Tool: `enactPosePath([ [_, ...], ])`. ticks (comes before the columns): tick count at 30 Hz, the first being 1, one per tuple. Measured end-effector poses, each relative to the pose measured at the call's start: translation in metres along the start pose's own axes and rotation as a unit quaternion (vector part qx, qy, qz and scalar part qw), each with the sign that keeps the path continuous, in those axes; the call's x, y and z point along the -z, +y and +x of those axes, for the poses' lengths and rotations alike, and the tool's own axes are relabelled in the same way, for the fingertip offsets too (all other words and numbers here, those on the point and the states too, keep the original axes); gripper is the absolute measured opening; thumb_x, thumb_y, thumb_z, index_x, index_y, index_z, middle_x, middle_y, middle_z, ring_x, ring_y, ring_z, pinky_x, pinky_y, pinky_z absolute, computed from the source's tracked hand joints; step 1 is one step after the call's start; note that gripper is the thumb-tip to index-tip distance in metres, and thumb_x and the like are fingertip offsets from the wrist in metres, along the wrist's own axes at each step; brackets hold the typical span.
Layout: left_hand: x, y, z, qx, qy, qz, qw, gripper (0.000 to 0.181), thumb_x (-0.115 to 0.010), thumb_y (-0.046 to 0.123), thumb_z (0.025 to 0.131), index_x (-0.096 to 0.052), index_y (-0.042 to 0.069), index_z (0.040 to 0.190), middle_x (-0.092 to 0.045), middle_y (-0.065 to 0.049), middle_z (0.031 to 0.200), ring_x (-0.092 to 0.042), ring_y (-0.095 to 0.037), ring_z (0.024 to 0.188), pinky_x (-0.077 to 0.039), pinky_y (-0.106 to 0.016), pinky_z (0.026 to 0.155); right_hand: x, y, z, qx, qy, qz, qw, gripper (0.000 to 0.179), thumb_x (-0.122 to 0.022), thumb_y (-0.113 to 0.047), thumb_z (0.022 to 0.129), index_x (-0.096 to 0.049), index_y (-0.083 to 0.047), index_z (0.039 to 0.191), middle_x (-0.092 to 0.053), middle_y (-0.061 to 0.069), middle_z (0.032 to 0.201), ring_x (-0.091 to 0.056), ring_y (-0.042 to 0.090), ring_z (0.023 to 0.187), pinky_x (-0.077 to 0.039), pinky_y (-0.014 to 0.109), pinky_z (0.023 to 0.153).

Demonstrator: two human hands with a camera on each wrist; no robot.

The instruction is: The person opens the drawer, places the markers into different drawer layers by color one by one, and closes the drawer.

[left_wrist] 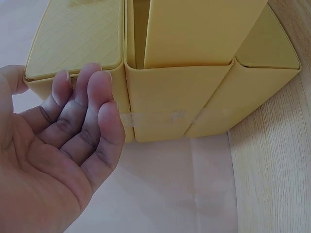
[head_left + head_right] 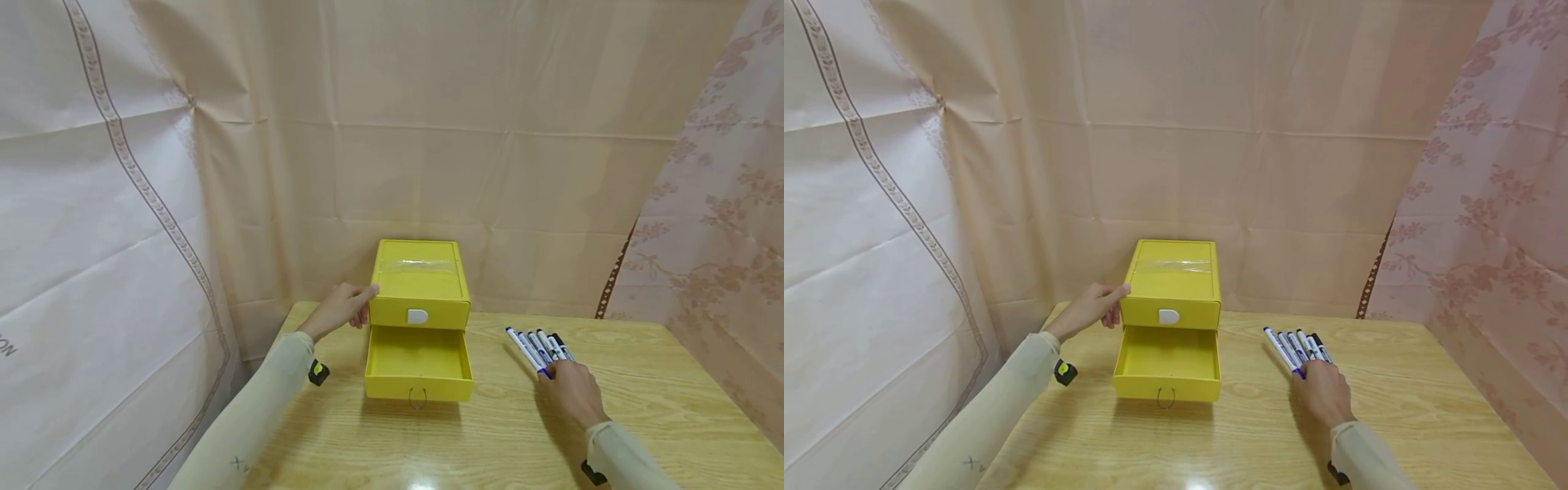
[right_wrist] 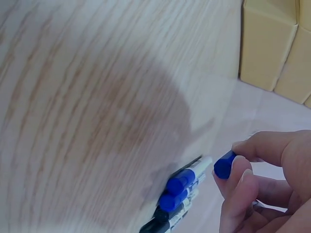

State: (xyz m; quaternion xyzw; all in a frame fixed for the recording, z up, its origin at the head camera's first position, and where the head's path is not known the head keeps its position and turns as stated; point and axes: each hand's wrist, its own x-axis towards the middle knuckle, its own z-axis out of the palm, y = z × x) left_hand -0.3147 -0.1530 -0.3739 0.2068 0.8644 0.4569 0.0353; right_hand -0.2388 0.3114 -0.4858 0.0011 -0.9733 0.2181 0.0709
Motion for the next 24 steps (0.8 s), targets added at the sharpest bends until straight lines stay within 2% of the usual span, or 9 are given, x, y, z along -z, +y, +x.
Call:
enactPosePath([
  [5,0.0,-0.001,0.0,0.004,-0.001,-0.001,1.0,0.063,-0.046,0.057,0.106,-0.069,0.007,0.077,-0.07,-0.019,0.076,-0.065,-0.025,0.062,-0.059,-0.049,0.068,0.002,-0.004,-0.002,0.018,0.013,-0.008,0.9997,0.012,-0.074,-0.014,0.091,-0.076,-0.002,0.087,-0.063,0.004,0.073,-0.05,0.02,0.061,-0.038,0.034,0.05],
  [9,0.0,-0.001,0.0,0.005,-0.003,-0.002,1.0,0.064,-0.046,0.057,0.106,-0.069,0.007,0.076,-0.07,-0.025,0.08,-0.065,-0.025,0.061,-0.059,-0.046,0.067,0.004,-0.007,-0.004,0.027,0.019,-0.01,0.9994,0.012,-0.074,-0.014,0.091,-0.077,-0.003,0.087,-0.064,0.004,0.073,-0.05,0.02,0.061,-0.038,0.034,0.051],
  [14,0.0,-0.001,0.0,0.005,-0.003,-0.005,1.0,0.064,-0.046,0.058,0.106,-0.069,0.006,0.077,-0.07,-0.024,0.08,-0.065,-0.025,0.062,-0.059,-0.043,0.066,0.007,-0.012,-0.006,0.032,0.022,-0.012,0.9992,0.012,-0.075,-0.014,0.091,-0.077,-0.003,0.086,-0.065,0.004,0.073,-0.05,0.019,0.06,-0.039,0.035,0.051],
  [18,0.0,0.0,0.0,0.006,-0.003,-0.007,1.0,0.064,-0.046,0.058,0.106,-0.069,0.006,0.077,-0.07,-0.02,0.077,-0.065,-0.026,0.062,-0.058,-0.053,0.071,0.009,-0.014,-0.008,0.034,0.019,-0.004,0.9992,0.014,-0.074,-0.014,0.091,-0.077,0.0,0.089,-0.068,0.005,0.076,-0.051,0.019,0.061,-0.04,0.034,0.052],
  [21,0.0,0.0,-0.001,0.007,-0.003,-0.01,0.9999,0.063,-0.046,0.056,0.106,-0.069,0.006,0.077,-0.07,-0.018,0.075,-0.065,-0.027,0.062,-0.057,-0.059,0.075,0.009,-0.016,-0.009,0.045,0.021,-0.002,0.9988,0.013,-0.073,-0.014,0.091,-0.076,-0.002,0.086,-0.066,0.003,0.073,-0.05,0.018,0.06,-0.039,0.034,0.052],
  [24,0.0,0.0,-0.001,0.007,-0.002,-0.009,0.9999,0.063,-0.046,0.056,0.107,-0.069,0.006,0.076,-0.07,-0.018,0.076,-0.065,-0.026,0.062,-0.058,-0.056,0.073,0.009,-0.017,-0.01,0.061,0.028,-0.004,0.9977,0.013,-0.073,-0.014,0.091,-0.075,-0.006,0.081,-0.061,-0.001,0.069,-0.047,0.017,0.059,-0.036,0.034,0.051],
])
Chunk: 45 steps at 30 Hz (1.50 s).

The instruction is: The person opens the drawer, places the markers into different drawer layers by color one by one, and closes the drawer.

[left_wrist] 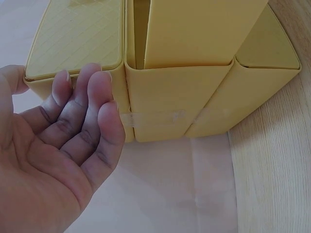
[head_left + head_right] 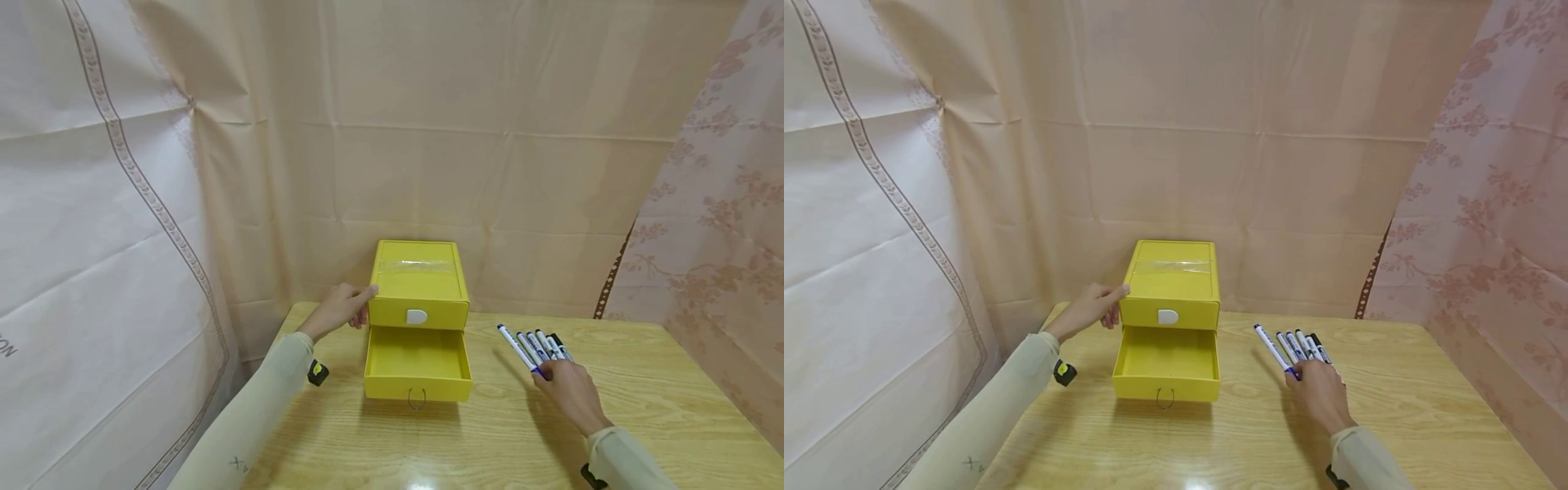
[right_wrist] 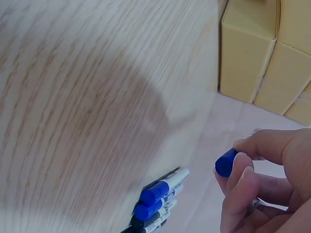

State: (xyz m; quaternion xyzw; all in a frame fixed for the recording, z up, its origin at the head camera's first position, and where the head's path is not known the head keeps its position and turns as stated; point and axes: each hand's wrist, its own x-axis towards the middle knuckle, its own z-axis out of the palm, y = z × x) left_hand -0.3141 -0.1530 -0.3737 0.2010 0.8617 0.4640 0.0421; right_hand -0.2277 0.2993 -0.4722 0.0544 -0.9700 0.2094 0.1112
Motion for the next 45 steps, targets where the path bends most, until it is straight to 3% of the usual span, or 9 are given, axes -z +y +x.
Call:
enactPosePath([
  [5,0.0,0.0,0.0,-0.001,0.003,0.002,1.0,0.063,-0.047,0.057,0.106,-0.069,0.006,0.076,-0.07,-0.015,0.074,-0.065,-0.025,0.061,-0.059,-0.044,0.066,0.001,-0.004,-0.001,0.012,0.009,-0.001,0.9999,0.013,-0.074,-0.015,0.091,-0.074,-0.009,0.079,-0.059,-0.004,0.067,-0.045,0.016,0.058,-0.035,0.034,0.051],
  [13,0.0,0.0,0.0,0.001,0.003,0.003,1.0,0.063,-0.046,0.057,0.106,-0.069,0.006,0.077,-0.07,-0.019,0.076,-0.064,-0.024,0.061,-0.058,-0.038,0.063,0.004,-0.011,-0.003,0.032,0.02,0.005,0.9993,0.011,-0.077,-0.014,0.09,-0.074,-0.009,0.08,-0.061,-0.005,0.067,-0.045,0.015,0.058,-0.037,0.035,0.052],
  [22,0.0,0.0,0.0,0.0,0.006,0.006,1.0,0.063,-0.046,0.057,0.106,-0.07,0.006,0.077,-0.07,-0.012,0.073,-0.065,-0.025,0.061,-0.058,-0.037,0.062,0.008,-0.021,-0.006,0.056,0.029,-0.003,0.998,0.008,-0.078,-0.012,0.088,-0.078,-0.004,0.087,-0.064,-0.006,0.069,-0.045,0.013,0.058,-0.037,0.033,0.052],
  [29,0.0,0.0,0.0,-0.003,0.006,0.005,1.0,0.062,-0.046,0.057,0.107,-0.069,0.006,0.078,-0.069,-0.01,0.072,-0.065,-0.025,0.062,-0.06,-0.045,0.066,0.012,-0.03,-0.007,0.05,0.022,0.003,0.9985,0.008,-0.079,-0.012,0.089,-0.078,-0.005,0.092,-0.068,-0.004,0.073,-0.045,0.012,0.058,-0.036,0.03,0.05],
  [33,0.0,0.0,0.0,-0.001,0.007,0.007,0.9999,0.063,-0.046,0.058,0.106,-0.07,0.007,0.078,-0.07,-0.016,0.075,-0.065,-0.025,0.062,-0.059,-0.043,0.064,0.014,-0.033,-0.007,0.056,0.021,0.007,0.9982,0.005,-0.079,-0.011,0.089,-0.078,-0.007,0.091,-0.069,-0.004,0.075,-0.046,0.011,0.059,-0.036,0.029,0.05],
  [39,0.0,0.0,0.0,-0.001,0.003,0.007,1.0,0.064,-0.045,0.058,0.106,-0.069,0.007,0.078,-0.071,-0.026,0.082,-0.065,-0.026,0.062,-0.059,-0.054,0.07,0.017,-0.037,-0.009,0.07,0.025,0.01,0.9972,0.003,-0.078,-0.011,0.088,-0.078,-0.008,0.09,-0.068,-0.003,0.077,-0.047,0.011,0.06,-0.037,0.028,0.051],
  [45,0.0,0.001,-0.001,-0.003,0.005,0.013,0.9999,0.063,-0.045,0.058,0.106,-0.069,0.007,0.077,-0.071,-0.024,0.081,-0.065,-0.025,0.062,-0.059,-0.04,0.063,0.021,-0.042,-0.012,0.073,0.021,0.027,0.9968,0.005,-0.078,-0.013,0.09,-0.078,-0.007,0.091,-0.067,-0.003,0.078,-0.047,0.01,0.061,-0.038,0.026,0.051],
])
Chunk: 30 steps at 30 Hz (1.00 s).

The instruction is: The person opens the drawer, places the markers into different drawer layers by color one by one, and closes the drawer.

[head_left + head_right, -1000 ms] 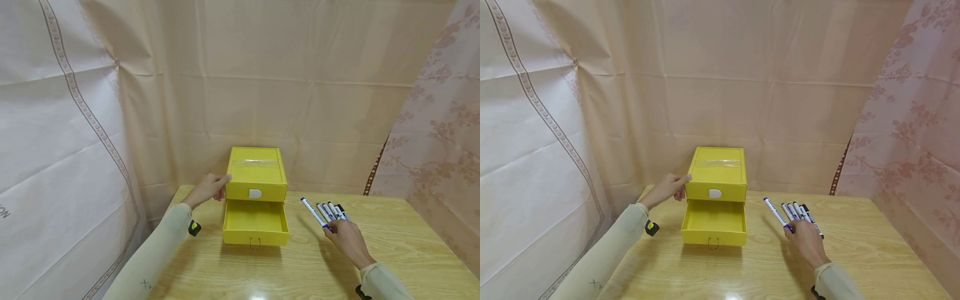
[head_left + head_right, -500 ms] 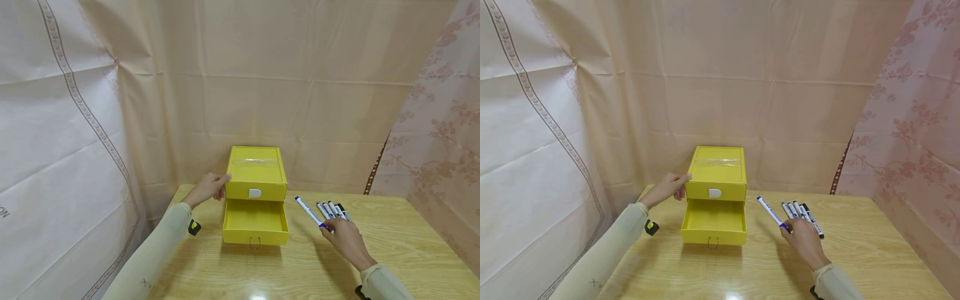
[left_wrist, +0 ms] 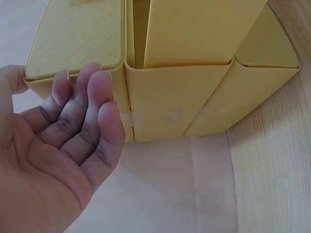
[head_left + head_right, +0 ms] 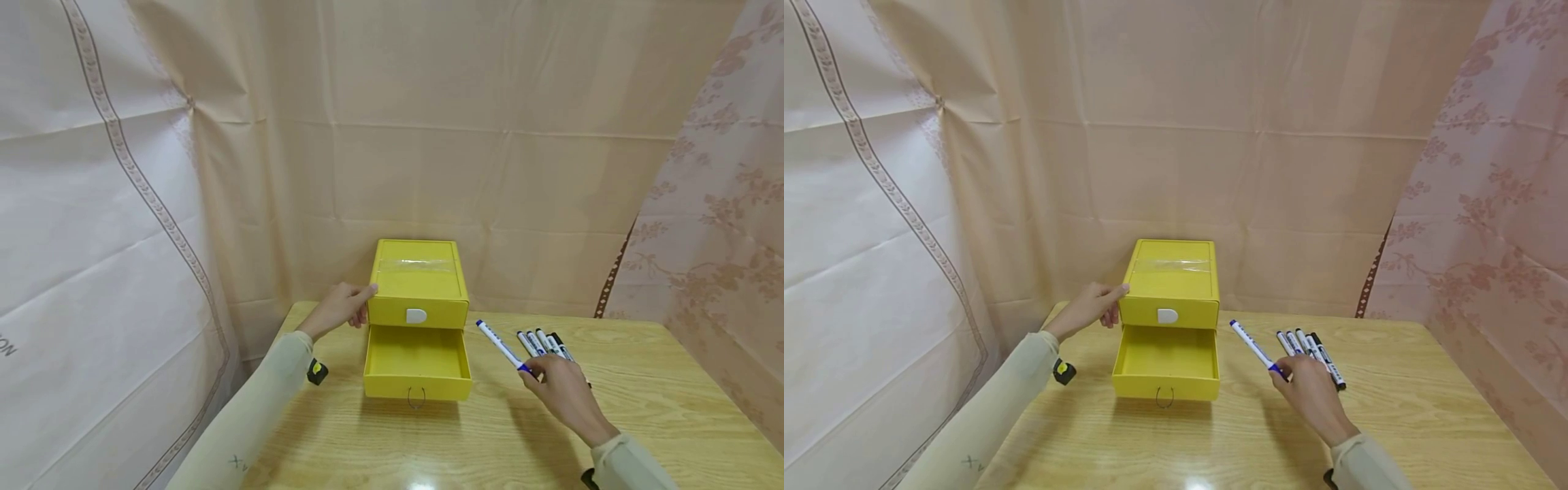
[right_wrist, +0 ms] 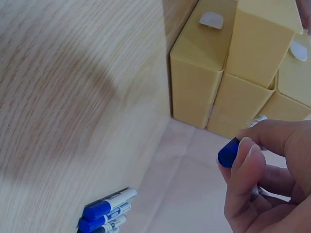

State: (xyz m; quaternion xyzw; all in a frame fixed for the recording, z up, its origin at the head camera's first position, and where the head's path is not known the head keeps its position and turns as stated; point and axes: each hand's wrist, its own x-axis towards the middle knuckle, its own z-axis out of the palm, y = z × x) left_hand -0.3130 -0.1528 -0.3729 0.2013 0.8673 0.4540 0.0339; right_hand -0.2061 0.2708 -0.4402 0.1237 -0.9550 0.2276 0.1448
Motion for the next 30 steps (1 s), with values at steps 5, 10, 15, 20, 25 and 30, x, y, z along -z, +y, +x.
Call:
enactPosePath([
  [5,0.0,0.0,0.0,-0.001,-0.001,0.001,1.0,0.063,-0.045,0.058,0.106,-0.07,0.007,0.078,-0.071,-0.02,0.078,-0.065,-0.026,0.062,-0.058,-0.037,0.062,0.003,-0.006,-0.003,0.001,0.0,0.008,1.0,0.005,-0.079,-0.014,0.09,-0.078,-0.008,0.091,-0.068,-0.004,0.078,-0.05,0.009,0.061,-0.041,0.025,0.05],
  [10,0.0,0.0,0.0,0.004,0.0,0.001,1.0,0.063,-0.046,0.058,0.106,-0.07,0.007,0.078,-0.071,-0.017,0.076,-0.065,-0.026,0.062,-0.058,-0.038,0.063,0.006,-0.01,-0.006,0.003,0.001,0.012,0.9999,0.004,-0.08,-0.012,0.089,-0.078,-0.01,0.091,-0.068,-0.004,0.078,-0.053,0.007,0.063,-0.044,0.024,0.05],
  [15,0.0,0.0,0.0,0.002,0.001,0.003,1.0,0.062,-0.046,0.056,0.107,-0.07,0.007,0.077,-0.07,-0.011,0.073,-0.065,-0.025,0.061,-0.059,-0.042,0.064,0.008,-0.013,-0.009,0.02,0.006,0.007,0.9998,0.003,-0.081,-0.013,0.09,-0.078,-0.012,0.089,-0.065,-0.007,0.077,-0.054,0.002,0.063,-0.045,0.023,0.052],
  [20,0.0,0.001,0.0,0.001,-0.001,0.001,1.0,0.061,-0.046,0.054,0.107,-0.069,0.007,0.077,-0.069,-0.009,0.071,-0.065,-0.024,0.061,-0.059,-0.05,0.068,0.009,-0.016,-0.011,0.024,-0.01,0.037,0.999,0.005,-0.079,-0.015,0.092,-0.077,-0.009,0.092,-0.061,-0.006,0.077,-0.051,0.001,0.049,-0.044,0.022,0.043],
  [25,0.0,0.001,0.0,0.004,0.002,0.005,1.0,0.062,-0.045,0.056,0.107,-0.069,0.007,0.077,-0.07,-0.011,0.072,-0.065,-0.024,0.061,-0.059,-0.041,0.064,0.009,-0.02,-0.012,0.028,-0.016,0.052,0.9981,0.004,-0.078,-0.013,0.093,-0.076,-0.01,0.094,-0.058,-0.005,0.075,-0.048,0.001,0.043,-0.044,0.022,0.04],
  [30,0.0,0.001,0.0,0.004,0.002,0.005,1.0,0.062,-0.045,0.056,0.107,-0.069,0.007,0.077,-0.07,-0.013,0.073,-0.065,-0.024,0.061,-0.058,-0.036,0.061,0.011,-0.025,-0.012,0.03,-0.012,0.057,0.9978,0.003,-0.078,-0.012,0.093,-0.077,-0.011,0.096,-0.057,-0.005,0.077,-0.048,0.002,0.043,-0.043,0.021,0.038],
])
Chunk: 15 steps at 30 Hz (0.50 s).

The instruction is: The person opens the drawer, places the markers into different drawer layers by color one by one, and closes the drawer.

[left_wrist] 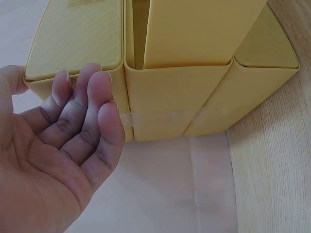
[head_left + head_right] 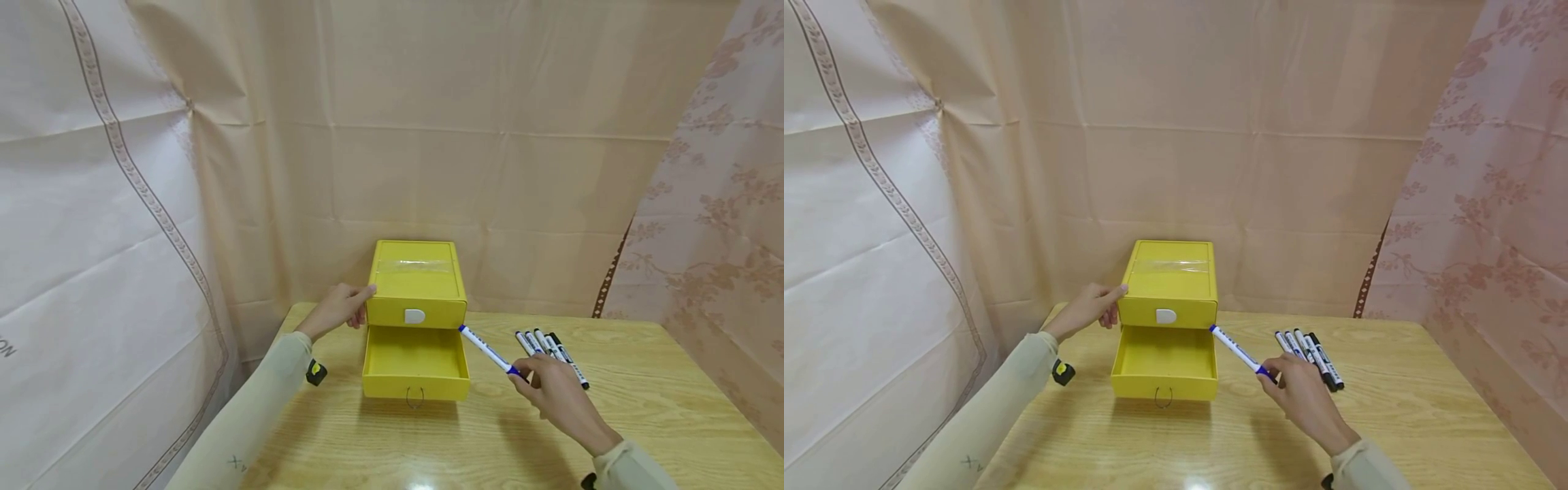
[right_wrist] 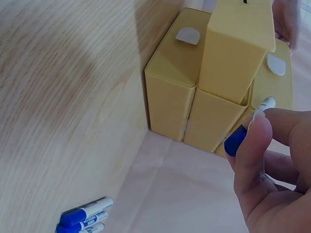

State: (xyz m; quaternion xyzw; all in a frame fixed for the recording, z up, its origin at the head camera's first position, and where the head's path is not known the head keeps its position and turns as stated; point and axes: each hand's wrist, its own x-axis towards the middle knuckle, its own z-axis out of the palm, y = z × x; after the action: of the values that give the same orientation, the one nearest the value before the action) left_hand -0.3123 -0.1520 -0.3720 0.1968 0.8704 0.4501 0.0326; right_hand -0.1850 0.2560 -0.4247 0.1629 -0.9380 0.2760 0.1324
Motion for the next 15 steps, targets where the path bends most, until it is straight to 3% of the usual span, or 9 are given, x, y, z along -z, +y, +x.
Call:
enactPosePath([
  [5,0.0,0.0,0.0,-0.002,0.0,0.0,1.0,0.062,-0.045,0.055,0.108,-0.069,0.006,0.077,-0.07,-0.011,0.072,-0.065,-0.024,0.061,-0.058,-0.037,0.061,0.0,-0.007,0.001,0.003,0.006,0.003,1.0,0.004,-0.078,-0.011,0.093,-0.077,-0.012,0.096,-0.057,-0.006,0.076,-0.047,0.001,0.043,-0.043,0.022,0.038],
  [11,0.0,0.0,0.0,-0.002,0.0,-0.007,1.0,0.063,-0.046,0.055,0.107,-0.07,0.005,0.077,-0.07,-0.016,0.075,-0.065,-0.025,0.061,-0.059,-0.053,0.07,-0.002,-0.011,0.002,0.013,0.012,0.002,0.9998,0.006,-0.079,-0.011,0.092,-0.078,-0.012,0.098,-0.06,-0.006,0.081,-0.047,0.0,0.044,-0.043,0.022,0.039],
  [15,0.0,0.0,-0.001,-0.001,0.0,-0.008,1.0,0.063,-0.046,0.055,0.107,-0.07,0.005,0.076,-0.07,-0.02,0.077,-0.065,-0.026,0.061,-0.059,-0.043,0.064,-0.003,-0.013,0.004,0.028,0.02,0.002,0.9994,0.008,-0.08,-0.011,0.091,-0.078,-0.012,0.098,-0.062,-0.005,0.084,-0.046,-0.001,0.044,-0.042,0.021,0.039],
])
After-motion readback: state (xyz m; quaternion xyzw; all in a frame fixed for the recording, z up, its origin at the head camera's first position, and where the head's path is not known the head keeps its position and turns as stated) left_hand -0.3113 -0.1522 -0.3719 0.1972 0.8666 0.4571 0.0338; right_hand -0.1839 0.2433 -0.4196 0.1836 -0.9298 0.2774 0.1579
